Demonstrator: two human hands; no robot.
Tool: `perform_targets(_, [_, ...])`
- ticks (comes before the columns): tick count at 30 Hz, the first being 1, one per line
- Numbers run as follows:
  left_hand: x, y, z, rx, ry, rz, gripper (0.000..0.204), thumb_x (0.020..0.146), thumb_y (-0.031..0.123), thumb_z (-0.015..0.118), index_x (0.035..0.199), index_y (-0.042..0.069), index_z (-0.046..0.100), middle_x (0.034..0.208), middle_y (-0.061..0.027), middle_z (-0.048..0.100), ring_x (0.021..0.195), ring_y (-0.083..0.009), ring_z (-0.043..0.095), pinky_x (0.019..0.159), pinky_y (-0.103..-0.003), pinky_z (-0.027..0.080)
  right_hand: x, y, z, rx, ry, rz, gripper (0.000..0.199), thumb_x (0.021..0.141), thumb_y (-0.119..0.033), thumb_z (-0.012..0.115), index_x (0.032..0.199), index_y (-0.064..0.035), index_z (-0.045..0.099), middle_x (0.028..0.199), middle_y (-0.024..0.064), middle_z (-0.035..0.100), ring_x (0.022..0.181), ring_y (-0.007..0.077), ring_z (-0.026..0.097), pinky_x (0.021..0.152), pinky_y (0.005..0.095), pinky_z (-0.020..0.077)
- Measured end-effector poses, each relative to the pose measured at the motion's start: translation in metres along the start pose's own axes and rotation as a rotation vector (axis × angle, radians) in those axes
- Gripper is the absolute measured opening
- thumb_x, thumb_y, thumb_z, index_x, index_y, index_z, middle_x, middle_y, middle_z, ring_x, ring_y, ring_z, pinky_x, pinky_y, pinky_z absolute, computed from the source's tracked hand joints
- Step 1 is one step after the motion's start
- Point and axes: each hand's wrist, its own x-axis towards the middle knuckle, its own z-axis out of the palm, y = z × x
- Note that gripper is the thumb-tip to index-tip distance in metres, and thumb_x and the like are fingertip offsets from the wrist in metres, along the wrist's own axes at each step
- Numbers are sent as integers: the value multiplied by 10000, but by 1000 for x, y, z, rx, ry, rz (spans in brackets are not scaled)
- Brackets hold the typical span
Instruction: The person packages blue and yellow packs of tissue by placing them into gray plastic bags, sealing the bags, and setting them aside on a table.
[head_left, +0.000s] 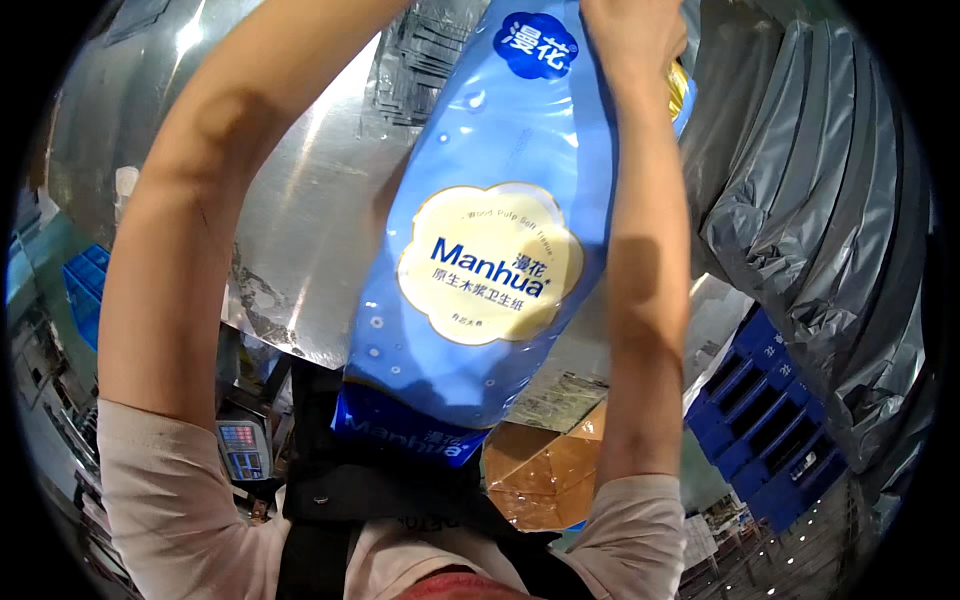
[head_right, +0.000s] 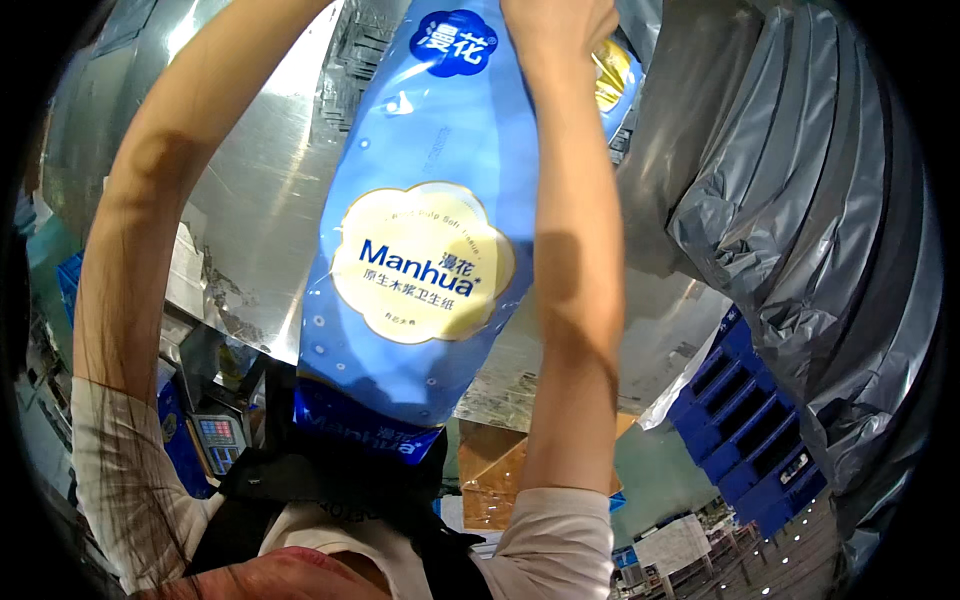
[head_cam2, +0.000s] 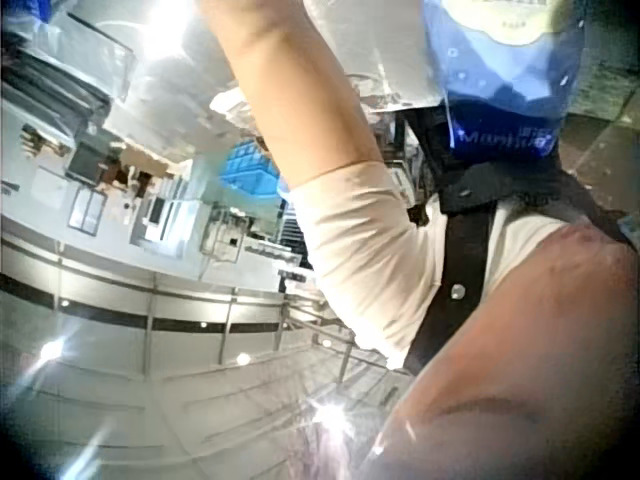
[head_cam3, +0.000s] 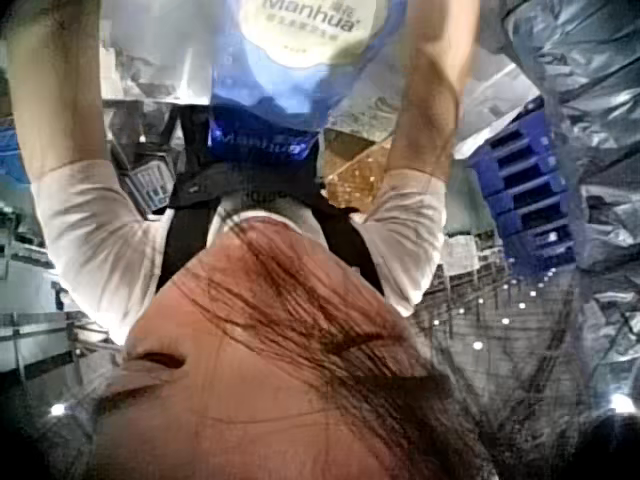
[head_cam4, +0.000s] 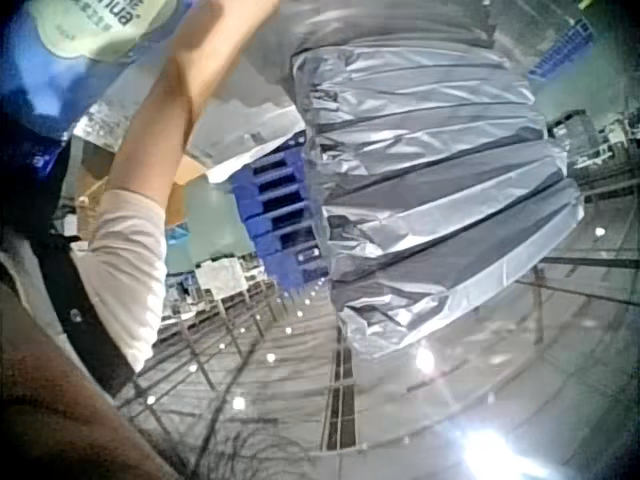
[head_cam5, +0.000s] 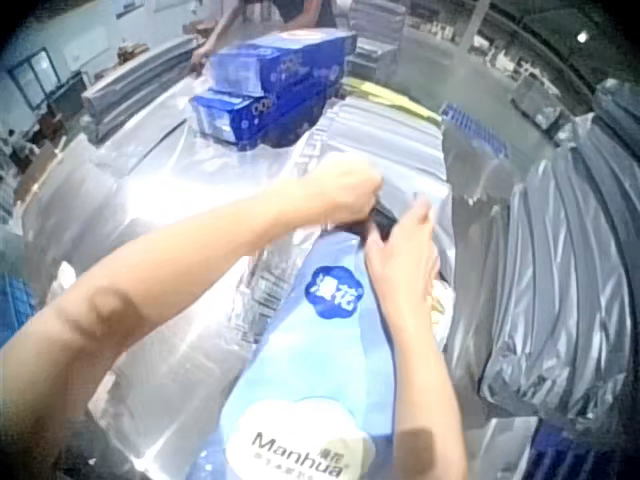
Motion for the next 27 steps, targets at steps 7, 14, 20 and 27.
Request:
perform_targets(7, [-84, -5, 8, -158, 352, -141, 78, 676, 41, 531, 723, 39, 470, 651, -121, 475, 631, -296, 490, 565, -390, 388, 25, 93, -24, -145, 126, -186, 432, 643, -88, 582, 1066, -6, 538, 928, 207, 568, 848, 338, 568, 762, 405, 449])
perform_targets(14, [-97, 2, 66, -663, 209, -1028, 193, 737, 193, 567, 817, 18, 580, 772, -190, 603, 725, -286, 589, 649, -358, 442, -41, 163, 82, 749, 83, 431, 251, 823, -171, 443, 840, 25, 599, 766, 71, 607, 699, 179, 541, 649, 337, 432])
perform_targets(20, [-147, -20, 46, -644, -220, -816, 372, 766, 278, 521, 970, -26, 580, 986, -258, 569, 935, -358, 553, 796, -419, 419, -52, 115, 11, 166, -331, 117, 163, 764, -116, 468, 693, 11, 541, 729, 191, 596, 678, 363, 574, 611, 429, 443])
perform_targets(27, [-342, 134, -73, -630, -737, -723, 364, 666, 208, 673, 953, 5, 575, 881, -224, 595, 759, -359, 589, 655, -425, 464, -308, 78, -146, 170, -788, 57, 161, 662, -74, 514, 790, 20, 543, 760, 202, 543, 666, 366, 536, 619, 437, 445])
